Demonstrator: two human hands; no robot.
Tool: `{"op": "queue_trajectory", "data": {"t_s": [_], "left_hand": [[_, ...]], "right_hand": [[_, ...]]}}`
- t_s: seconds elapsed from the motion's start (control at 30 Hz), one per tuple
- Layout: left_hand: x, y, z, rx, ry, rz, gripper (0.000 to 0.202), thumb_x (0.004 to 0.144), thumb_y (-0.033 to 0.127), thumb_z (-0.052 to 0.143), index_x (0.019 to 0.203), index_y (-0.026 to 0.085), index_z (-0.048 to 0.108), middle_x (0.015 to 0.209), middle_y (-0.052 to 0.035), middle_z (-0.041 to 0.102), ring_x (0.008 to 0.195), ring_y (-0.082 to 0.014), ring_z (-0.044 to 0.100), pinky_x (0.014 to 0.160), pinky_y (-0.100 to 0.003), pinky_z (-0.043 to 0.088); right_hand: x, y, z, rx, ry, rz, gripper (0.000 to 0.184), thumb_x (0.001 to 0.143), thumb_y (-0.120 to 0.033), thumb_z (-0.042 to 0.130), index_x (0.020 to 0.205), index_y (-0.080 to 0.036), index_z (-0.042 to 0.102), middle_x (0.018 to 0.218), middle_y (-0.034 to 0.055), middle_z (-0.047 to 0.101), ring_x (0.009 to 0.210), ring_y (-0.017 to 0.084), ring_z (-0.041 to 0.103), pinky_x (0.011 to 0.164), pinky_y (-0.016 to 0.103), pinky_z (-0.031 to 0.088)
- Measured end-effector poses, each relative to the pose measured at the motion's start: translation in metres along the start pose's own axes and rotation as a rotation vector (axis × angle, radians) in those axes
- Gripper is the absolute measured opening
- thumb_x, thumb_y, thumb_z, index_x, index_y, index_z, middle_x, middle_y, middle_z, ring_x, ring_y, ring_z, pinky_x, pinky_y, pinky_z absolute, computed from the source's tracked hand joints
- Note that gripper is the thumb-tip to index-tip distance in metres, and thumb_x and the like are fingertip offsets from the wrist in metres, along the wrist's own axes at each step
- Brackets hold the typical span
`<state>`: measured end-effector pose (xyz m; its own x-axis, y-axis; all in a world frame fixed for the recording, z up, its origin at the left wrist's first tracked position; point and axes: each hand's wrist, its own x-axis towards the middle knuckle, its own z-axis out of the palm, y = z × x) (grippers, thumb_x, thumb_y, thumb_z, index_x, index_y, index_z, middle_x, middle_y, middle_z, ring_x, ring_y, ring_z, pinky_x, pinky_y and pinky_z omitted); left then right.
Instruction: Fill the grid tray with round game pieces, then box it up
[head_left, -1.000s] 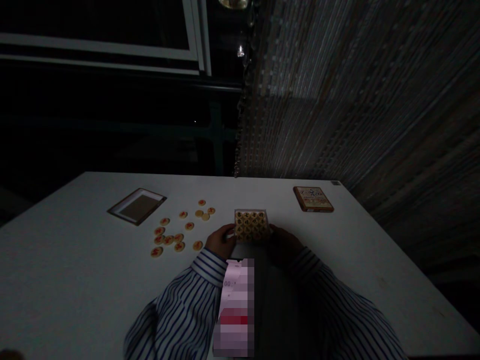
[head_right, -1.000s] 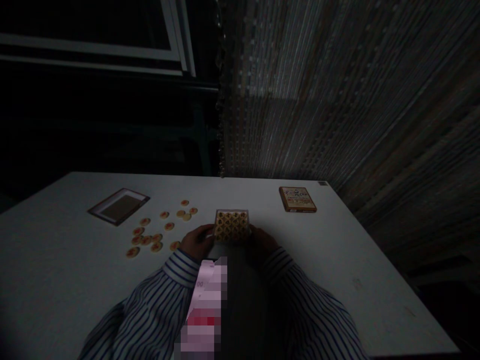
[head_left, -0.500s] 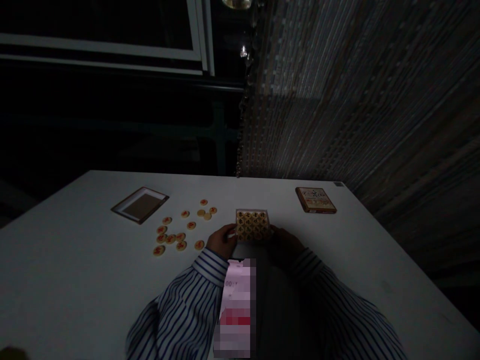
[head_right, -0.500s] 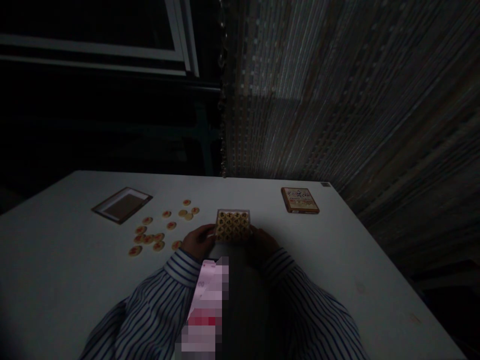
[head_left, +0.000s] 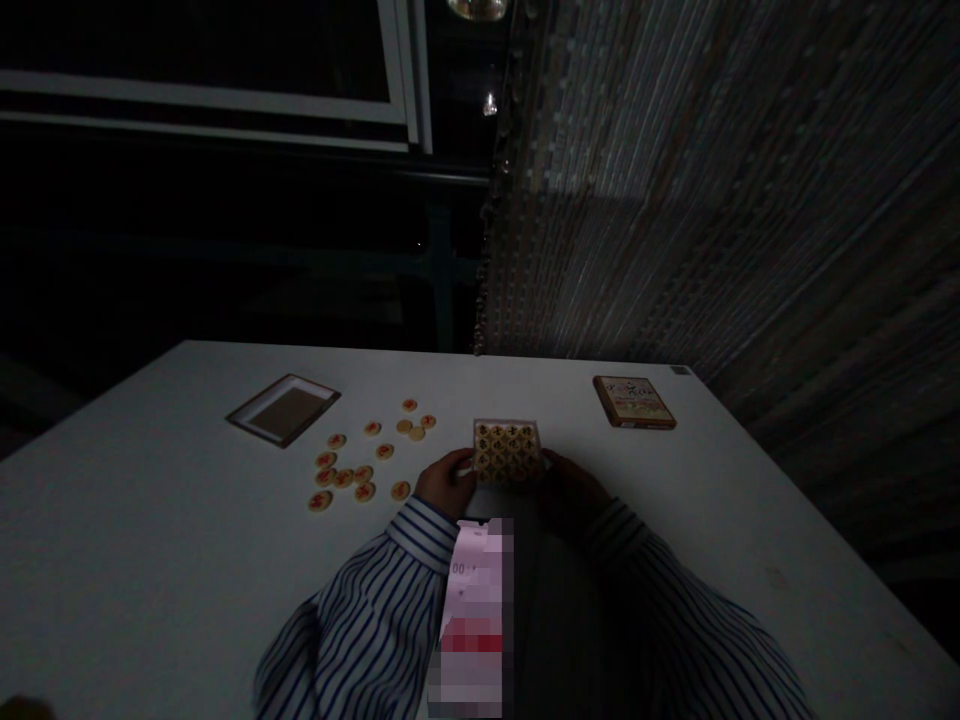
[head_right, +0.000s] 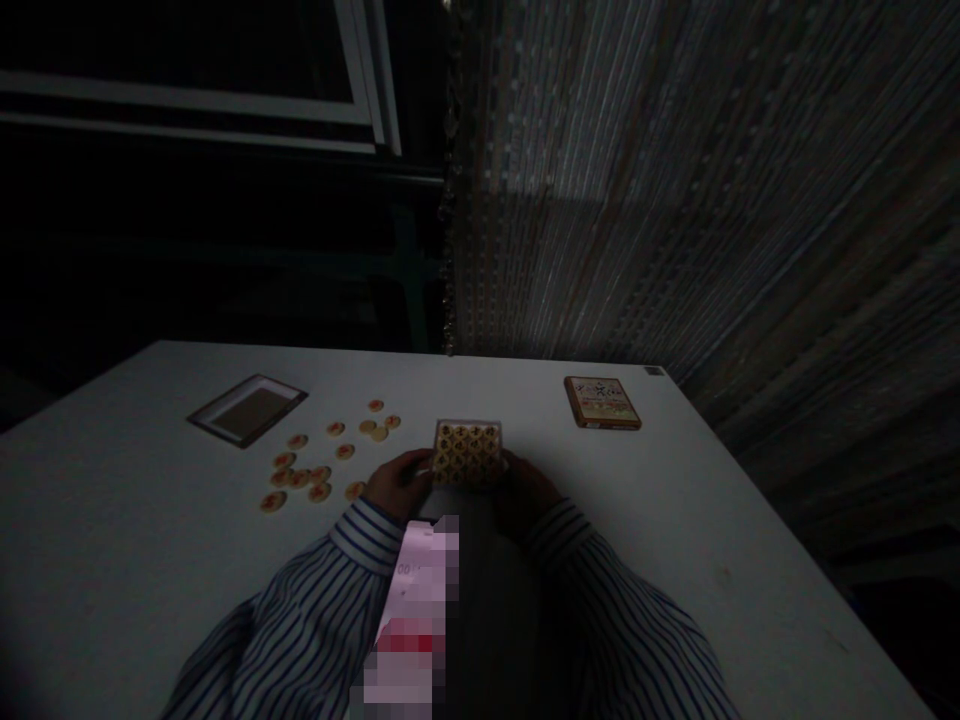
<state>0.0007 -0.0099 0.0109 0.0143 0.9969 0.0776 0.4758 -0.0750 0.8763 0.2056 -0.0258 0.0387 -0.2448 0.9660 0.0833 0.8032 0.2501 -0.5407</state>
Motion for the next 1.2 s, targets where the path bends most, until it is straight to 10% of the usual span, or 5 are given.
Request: {"op": "queue_trajectory", "data": {"t_s": [0.43, 1.2], "left_hand": [[-0.003, 0.009, -0.007, -0.172, 0.176, -0.034, 0.03, 0.062, 0.024, 0.056, 0.09, 0.013, 0.059, 0.079, -0.0068, 0.065, 0.07, -0.0153, 0.061, 0.067, -0.028, 0.05], [-0.038, -0.003, -0.097, -0.049, 0.506, -0.039, 0.036, 0.061, 0.037, 0.056, 0.089, 0.015, 0.059, 0.087, -0.0078, 0.063, 0.074, -0.0179, 0.061, 0.071, -0.031, 0.049]], "right_hand": [[0.0, 0.025, 0.0, 0.044, 0.2, -0.038, 0.042, 0.067, -0.031, 0.049, 0.106, -0.016, 0.044, 0.071, 0.0021, 0.058, 0.055, 0.011, 0.053, 0.055, 0.024, 0.044], [0.016, -0.05, -0.038, -0.058, 0.34, -0.325, 0.019, 0.073, -0.027, 0.043, 0.079, -0.016, 0.057, 0.069, 0.0041, 0.06, 0.06, 0.012, 0.053, 0.059, 0.024, 0.043]]}}
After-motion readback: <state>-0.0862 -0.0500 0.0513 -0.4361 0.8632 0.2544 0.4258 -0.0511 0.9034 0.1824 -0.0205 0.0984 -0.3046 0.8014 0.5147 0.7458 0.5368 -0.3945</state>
